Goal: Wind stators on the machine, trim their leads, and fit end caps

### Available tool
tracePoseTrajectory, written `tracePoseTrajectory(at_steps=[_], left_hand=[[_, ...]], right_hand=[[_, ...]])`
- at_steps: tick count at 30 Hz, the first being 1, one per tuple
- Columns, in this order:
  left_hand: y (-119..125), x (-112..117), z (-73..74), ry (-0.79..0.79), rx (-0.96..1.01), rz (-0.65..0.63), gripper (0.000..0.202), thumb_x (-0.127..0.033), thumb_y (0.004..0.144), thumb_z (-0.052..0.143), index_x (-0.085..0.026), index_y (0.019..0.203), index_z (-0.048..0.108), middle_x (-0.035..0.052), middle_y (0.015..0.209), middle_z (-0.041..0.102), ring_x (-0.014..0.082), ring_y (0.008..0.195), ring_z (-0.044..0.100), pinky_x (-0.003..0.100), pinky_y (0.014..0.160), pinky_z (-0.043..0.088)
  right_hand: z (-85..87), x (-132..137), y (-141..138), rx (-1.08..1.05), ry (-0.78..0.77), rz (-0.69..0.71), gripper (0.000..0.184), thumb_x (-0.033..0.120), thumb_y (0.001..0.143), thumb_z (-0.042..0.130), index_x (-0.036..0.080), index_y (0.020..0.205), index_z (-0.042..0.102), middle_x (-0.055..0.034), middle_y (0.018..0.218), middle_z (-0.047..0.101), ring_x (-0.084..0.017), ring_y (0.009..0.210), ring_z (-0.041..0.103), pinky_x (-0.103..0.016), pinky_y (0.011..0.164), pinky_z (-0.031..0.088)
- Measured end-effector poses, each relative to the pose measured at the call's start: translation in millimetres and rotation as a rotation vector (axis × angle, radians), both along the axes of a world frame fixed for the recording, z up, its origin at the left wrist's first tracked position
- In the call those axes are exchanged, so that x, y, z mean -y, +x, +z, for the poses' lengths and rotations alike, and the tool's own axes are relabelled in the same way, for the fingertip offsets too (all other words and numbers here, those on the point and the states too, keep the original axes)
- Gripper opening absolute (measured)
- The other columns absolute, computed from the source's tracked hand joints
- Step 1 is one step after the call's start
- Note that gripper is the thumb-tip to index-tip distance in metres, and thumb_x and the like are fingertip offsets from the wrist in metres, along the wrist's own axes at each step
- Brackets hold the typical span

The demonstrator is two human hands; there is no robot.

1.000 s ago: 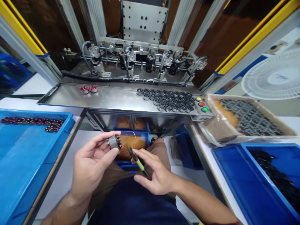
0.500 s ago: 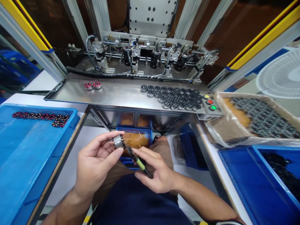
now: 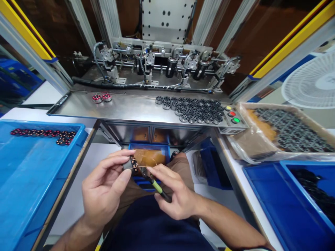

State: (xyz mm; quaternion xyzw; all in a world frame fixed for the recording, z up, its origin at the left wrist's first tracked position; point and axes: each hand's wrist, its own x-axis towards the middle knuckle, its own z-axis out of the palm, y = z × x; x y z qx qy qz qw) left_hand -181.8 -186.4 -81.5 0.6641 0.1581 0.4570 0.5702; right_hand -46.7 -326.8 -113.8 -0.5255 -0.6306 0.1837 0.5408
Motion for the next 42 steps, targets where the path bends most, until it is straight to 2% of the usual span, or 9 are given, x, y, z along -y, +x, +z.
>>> tracePoseTrajectory(at_steps=[6, 13, 15, 20, 27, 31, 36, 39, 42], left_hand=[[-1.2, 3.4, 3.4, 0.106, -0.014, 0.021, 0.031, 0.001, 0.081, 0.062, -0.019, 0.105, 0.069, 0.0045, 0.115, 0.071, 0.0182, 0.110, 0.066, 0.031, 0.099, 0.053], [-4.9, 2.8, 1.5, 0.168, -0.049, -0.004, 0.034, 0.003, 0.079, 0.063, -0.018, 0.105, 0.069, 0.0044, 0.116, 0.071, 0.0194, 0.110, 0.066, 0.032, 0.098, 0.053], [-6.2, 3.4, -0.1, 0.183, -0.049, -0.006, 0.035, 0.004, 0.079, 0.062, -0.018, 0.106, 0.068, 0.0046, 0.116, 0.070, 0.0203, 0.110, 0.066, 0.033, 0.097, 0.054], [-8.8, 4.6, -2.9, 0.222, -0.036, 0.001, 0.038, 0.005, 0.076, 0.063, -0.018, 0.106, 0.069, 0.0057, 0.115, 0.071, 0.0240, 0.108, 0.066, 0.038, 0.093, 0.055], [-11.3, 4.6, -4.4, 0.252, -0.082, -0.012, 0.035, 0.003, 0.075, 0.066, -0.018, 0.104, 0.070, 0.0072, 0.113, 0.071, 0.0251, 0.106, 0.067, 0.039, 0.089, 0.057], [-11.2, 0.9, -3.6, 0.271, -0.076, -0.035, 0.033, 0.002, 0.077, 0.065, -0.018, 0.103, 0.069, 0.0078, 0.117, 0.069, 0.0245, 0.109, 0.066, 0.038, 0.090, 0.057], [-11.7, -8.3, -6.6, 0.481, -0.054, -0.017, 0.046, 0.001, 0.071, 0.074, -0.022, 0.109, 0.066, 0.0087, 0.131, 0.060, 0.0247, 0.110, 0.066, 0.040, 0.087, 0.061], [-13.2, -12.7, -10.1, 0.575, -0.085, 0.071, 0.058, -0.005, 0.070, 0.078, -0.026, 0.121, 0.062, 0.0083, 0.129, 0.061, 0.0233, 0.104, 0.068, 0.040, 0.084, 0.062], [-15.2, -15.3, -10.9, 0.711, -0.150, 0.091, 0.060, -0.006, 0.069, 0.079, -0.025, 0.123, 0.062, 0.0091, 0.127, 0.062, 0.0225, 0.104, 0.068, 0.035, 0.086, 0.062]], right_hand=[[-1.0, -1.7, 0.3, -0.004, 0.033, 0.010, 0.080, 0.004, 0.069, 0.053, 0.015, 0.147, 0.037, -0.0121, 0.104, 0.059, -0.020, 0.090, 0.056, -0.036, 0.077, 0.053], [-5.7, 3.0, 3.4, 0.049, 0.011, -0.031, 0.078, 0.005, 0.070, 0.052, 0.015, 0.146, 0.039, -0.0069, 0.087, 0.059, -0.016, 0.072, 0.051, -0.030, 0.062, 0.047], [-4.8, 3.4, 3.8, 0.041, -0.021, -0.046, 0.077, 0.005, 0.071, 0.051, 0.016, 0.146, 0.040, -0.0068, 0.088, 0.059, -0.016, 0.073, 0.052, -0.030, 0.064, 0.048], [0.3, 0.4, 2.0, 0.001, -0.003, -0.002, 0.084, 0.005, 0.066, 0.051, 0.016, 0.148, 0.035, -0.0126, 0.111, 0.057, -0.021, 0.095, 0.055, -0.037, 0.082, 0.053], [0.3, 1.0, 0.5, 0.026, 0.018, -0.015, 0.081, 0.005, 0.068, 0.051, 0.016, 0.147, 0.037, -0.0102, 0.101, 0.060, -0.019, 0.083, 0.056, -0.033, 0.070, 0.051], [-0.2, 5.0, 2.1, 0.028, -0.032, -0.090, 0.077, 0.004, 0.071, 0.050, 0.018, 0.146, 0.039, -0.0070, 0.091, 0.062, -0.017, 0.074, 0.054, -0.031, 0.065, 0.049], [8.9, 11.1, 8.1, -0.041, -0.159, -0.137, 0.072, 0.005, 0.072, 0.051, 0.013, 0.143, 0.043, -0.0077, 0.090, 0.059, -0.019, 0.080, 0.055, -0.034, 0.071, 0.051], [18.9, 18.3, 10.0, -0.034, -0.197, -0.108, 0.073, 0.006, 0.071, 0.051, 0.014, 0.144, 0.042, -0.0081, 0.093, 0.059, -0.019, 0.083, 0.056, -0.035, 0.074, 0.051], [30.4, 26.6, 9.2, -0.042, -0.246, -0.062, 0.075, 0.005, 0.070, 0.051, 0.016, 0.144, 0.041, -0.0075, 0.093, 0.061, -0.019, 0.083, 0.057, -0.035, 0.075, 0.052]])
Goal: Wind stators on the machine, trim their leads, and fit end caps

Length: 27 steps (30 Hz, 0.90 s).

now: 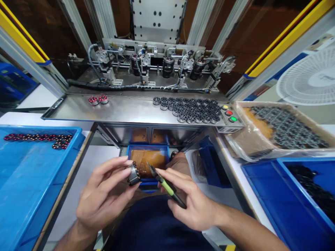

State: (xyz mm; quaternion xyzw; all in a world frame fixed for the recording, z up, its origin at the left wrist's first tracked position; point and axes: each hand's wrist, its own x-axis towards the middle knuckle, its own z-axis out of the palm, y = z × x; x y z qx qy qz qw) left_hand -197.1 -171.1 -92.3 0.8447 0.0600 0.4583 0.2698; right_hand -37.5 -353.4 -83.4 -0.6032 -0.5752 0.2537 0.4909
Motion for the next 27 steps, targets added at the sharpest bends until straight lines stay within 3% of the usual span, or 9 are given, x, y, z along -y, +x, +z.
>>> tracePoseTrajectory(at_steps=[4, 10, 17, 27], left_hand=[[-2.3, -2.2, 1.2, 0.171, -0.052, 0.046, 0.070, -0.004, 0.066, 0.081, -0.024, 0.130, 0.061, 0.0094, 0.126, 0.064, 0.0212, 0.104, 0.068, 0.029, 0.087, 0.061], [-3.4, -4.6, 2.2, 0.309, -0.074, 0.087, 0.075, 0.001, 0.064, 0.080, -0.023, 0.132, 0.059, 0.0075, 0.122, 0.068, 0.0198, 0.104, 0.068, 0.030, 0.097, 0.056], [-4.7, -6.4, 1.4, 0.168, -0.031, -0.037, 0.084, 0.010, 0.060, 0.077, -0.020, 0.135, 0.055, 0.0075, 0.123, 0.069, 0.0217, 0.110, 0.067, 0.034, 0.098, 0.057], [-3.5, -3.3, 3.2, 0.044, -0.029, -0.085, 0.082, 0.012, 0.062, 0.073, -0.023, 0.134, 0.055, 0.0054, 0.124, 0.070, 0.0199, 0.112, 0.067, 0.034, 0.096, 0.058]], right_hand=[[12.3, 7.4, -1.0, -0.093, -0.028, 0.088, 0.078, 0.003, 0.069, 0.050, 0.016, 0.144, 0.040, -0.0075, 0.095, 0.063, -0.018, 0.084, 0.060, -0.033, 0.077, 0.053], [16.3, 9.2, -0.7, -0.225, -0.064, 0.201, 0.079, 0.003, 0.070, 0.050, 0.018, 0.146, 0.037, -0.0086, 0.104, 0.065, -0.018, 0.093, 0.063, -0.036, 0.087, 0.053], [13.6, 6.5, -2.7, -0.271, -0.083, 0.210, 0.081, 0.002, 0.068, 0.050, 0.020, 0.146, 0.038, -0.0075, 0.103, 0.065, -0.016, 0.091, 0.064, -0.035, 0.086, 0.053], [8.8, 2.5, -5.6, -0.408, -0.060, 0.250, 0.085, -0.002, 0.070, 0.050, 0.027, 0.148, 0.034, -0.0043, 0.100, 0.059, -0.013, 0.084, 0.061, -0.030, 0.075, 0.054]])
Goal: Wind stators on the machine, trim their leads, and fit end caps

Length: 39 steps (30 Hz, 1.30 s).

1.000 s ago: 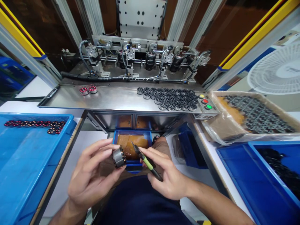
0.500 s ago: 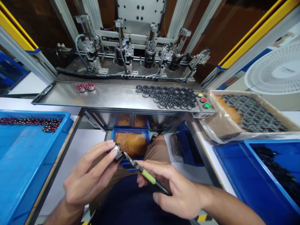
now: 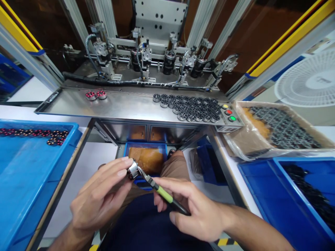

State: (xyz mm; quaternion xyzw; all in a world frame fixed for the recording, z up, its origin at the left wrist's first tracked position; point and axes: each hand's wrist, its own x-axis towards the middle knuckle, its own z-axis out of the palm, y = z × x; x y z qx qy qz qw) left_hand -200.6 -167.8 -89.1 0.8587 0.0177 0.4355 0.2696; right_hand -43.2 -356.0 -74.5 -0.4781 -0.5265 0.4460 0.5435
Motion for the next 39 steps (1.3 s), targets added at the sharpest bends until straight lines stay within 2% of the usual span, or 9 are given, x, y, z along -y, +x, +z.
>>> tracePoseTrajectory(at_steps=[10, 15, 18, 22, 25, 29, 32, 34, 39], left_hand=[[1.1, -1.7, 1.7, 0.018, -0.023, 0.026, 0.072, 0.009, 0.064, 0.074, -0.020, 0.127, 0.058, 0.0068, 0.116, 0.073, 0.0197, 0.111, 0.068, 0.031, 0.094, 0.058], [1.3, 0.6, -4.2, -0.013, 0.004, 0.093, 0.069, 0.007, 0.062, 0.077, -0.022, 0.122, 0.060, 0.0063, 0.110, 0.075, 0.0213, 0.104, 0.071, 0.034, 0.090, 0.060], [-13.1, 4.6, -9.9, -0.232, 0.029, 0.201, 0.061, 0.000, 0.063, 0.080, -0.024, 0.117, 0.063, 0.0068, 0.106, 0.076, 0.0228, 0.097, 0.072, 0.036, 0.086, 0.062], [-63.1, -8.8, -17.8, -0.782, -0.030, 0.363, 0.039, -0.014, 0.071, 0.078, -0.020, 0.107, 0.064, 0.0121, 0.103, 0.076, 0.0258, 0.091, 0.075, 0.034, 0.076, 0.064], [-110.4, -45.8, -21.8, -1.036, -0.070, 0.590, 0.047, -0.027, 0.067, 0.081, -0.019, 0.110, 0.063, 0.0143, 0.103, 0.075, 0.0286, 0.094, 0.074, 0.035, 0.077, 0.063], [-147.5, -127.9, -29.8, -0.968, -0.141, 0.877, 0.070, -0.027, 0.060, 0.084, -0.020, 0.124, 0.056, 0.0106, 0.116, 0.067, 0.0257, 0.103, 0.069, 0.041, 0.095, 0.056], [-147.2, -192.9, -44.4, -0.900, -0.215, 0.966, 0.063, -0.019, 0.066, 0.083, -0.014, 0.122, 0.056, 0.0101, 0.113, 0.066, 0.0231, 0.101, 0.067, 0.043, 0.097, 0.053], [-140.1, -227.7, -57.7, -0.862, -0.269, 0.984, 0.043, -0.026, 0.082, 0.071, -0.014, 0.121, 0.057, 0.0096, 0.116, 0.064, 0.0227, 0.103, 0.064, 0.045, 0.091, 0.054], [-123.5, -277.6, -92.2, -0.800, -0.362, 0.961, 0.036, -0.034, 0.091, 0.060, -0.016, 0.122, 0.057, 0.0098, 0.121, 0.061, 0.0221, 0.102, 0.063, 0.044, 0.086, 0.055]], right_hand=[[10.1, -4.6, -0.5, 0.059, -0.187, -0.047, 0.062, -0.001, 0.074, 0.052, 0.016, 0.134, 0.053, 0.0015, 0.078, 0.052, -0.008, 0.067, 0.046, -0.022, 0.063, 0.043], [4.5, -6.5, 4.9, -0.087, -0.149, -0.125, 0.069, 0.008, 0.077, 0.057, 0.018, 0.143, 0.040, -0.0068, 0.101, 0.060, -0.014, 0.089, 0.060, -0.031, 0.082, 0.052], [-1.4, -10.5, 8.4, 0.036, -0.180, -0.103, 0.059, 0.009, 0.080, 0.055, 0.017, 0.139, 0.048, -0.0030, 0.088, 0.061, -0.012, 0.078, 0.058, -0.026, 0.074, 0.052], [-5.6, -20.3, 18.5, 0.372, -0.155, -0.183, 0.059, 0.008, 0.081, 0.054, 0.020, 0.138, 0.050, -0.0039, 0.088, 0.065, -0.015, 0.080, 0.062, -0.028, 0.077, 0.053], [-1.5, -48.6, 40.8, 0.615, -0.029, -0.307, 0.061, 0.013, 0.080, 0.057, 0.023, 0.140, 0.049, -0.0086, 0.109, 0.067, -0.020, 0.095, 0.065, -0.033, 0.087, 0.052], [6.9, -134.6, 81.9, 0.920, 0.074, -0.539, 0.055, 0.018, 0.076, 0.058, 0.016, 0.131, 0.058, -0.0117, 0.114, 0.064, -0.025, 0.101, 0.062, -0.038, 0.095, 0.049], [2.7, -207.8, 107.0, 1.122, -0.097, -0.609, 0.059, 0.019, 0.072, 0.061, 0.010, 0.131, 0.058, -0.0153, 0.115, 0.063, -0.026, 0.100, 0.060, -0.039, 0.098, 0.046], [-5.5, -243.1, 117.3, 1.157, -0.121, -0.621, 0.055, 0.020, 0.072, 0.062, 0.008, 0.126, 0.062, -0.0170, 0.112, 0.064, -0.029, 0.104, 0.059, -0.039, 0.098, 0.045], [-26.4, -270.9, 124.3, 1.226, -0.126, -0.640, 0.042, 0.030, 0.083, 0.056, 0.009, 0.117, 0.068, -0.0196, 0.118, 0.062, -0.031, 0.108, 0.055, -0.042, 0.098, 0.041]])
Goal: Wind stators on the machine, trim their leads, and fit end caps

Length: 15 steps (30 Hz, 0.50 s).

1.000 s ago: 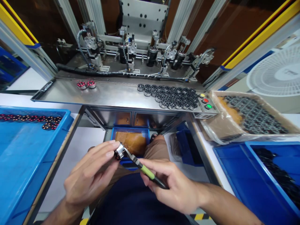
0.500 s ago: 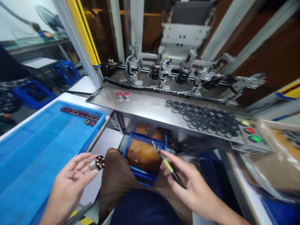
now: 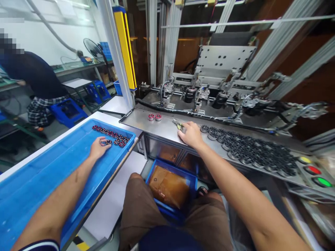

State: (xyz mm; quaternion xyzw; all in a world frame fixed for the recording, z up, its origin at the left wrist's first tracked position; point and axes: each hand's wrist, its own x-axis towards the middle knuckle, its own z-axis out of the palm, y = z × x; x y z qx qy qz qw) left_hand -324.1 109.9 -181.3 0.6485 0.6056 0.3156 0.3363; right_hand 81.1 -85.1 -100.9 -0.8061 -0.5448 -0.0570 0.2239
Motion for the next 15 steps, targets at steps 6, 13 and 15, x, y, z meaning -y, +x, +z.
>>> tracePoseTrajectory(at_steps=[6, 13, 15], left_hand=[[16.8, -19.2, -22.9, 0.028, -0.029, -0.039, 0.038, -0.034, 0.091, 0.060, -0.017, 0.125, 0.055, 0.0104, 0.124, 0.060, 0.0225, 0.103, 0.063, 0.044, 0.086, 0.055], [22.1, -9.3, -23.0, 0.119, -0.107, -0.015, 0.038, -0.034, 0.091, 0.060, -0.017, 0.125, 0.055, 0.0101, 0.122, 0.061, 0.0220, 0.101, 0.063, 0.043, 0.085, 0.055], [26.8, -3.8, -9.4, 0.170, -0.124, -0.032, 0.037, -0.033, 0.091, 0.060, -0.016, 0.124, 0.056, 0.0101, 0.122, 0.061, 0.0226, 0.103, 0.063, 0.044, 0.086, 0.055]], right_hand=[[-6.9, 1.5, 1.7, 0.039, -0.019, -0.014, 0.042, 0.032, 0.085, 0.055, 0.011, 0.120, 0.066, -0.0176, 0.122, 0.060, -0.029, 0.111, 0.052, -0.039, 0.097, 0.039], [-7.3, 0.1, 0.0, 0.039, -0.022, -0.023, 0.040, 0.032, 0.086, 0.054, 0.011, 0.117, 0.066, -0.0171, 0.121, 0.059, -0.029, 0.110, 0.051, -0.038, 0.096, 0.038], [-6.3, 1.7, -1.4, 0.039, -0.022, -0.024, 0.038, 0.032, 0.086, 0.054, 0.011, 0.115, 0.067, -0.0168, 0.119, 0.060, -0.029, 0.109, 0.051, -0.038, 0.096, 0.038]])
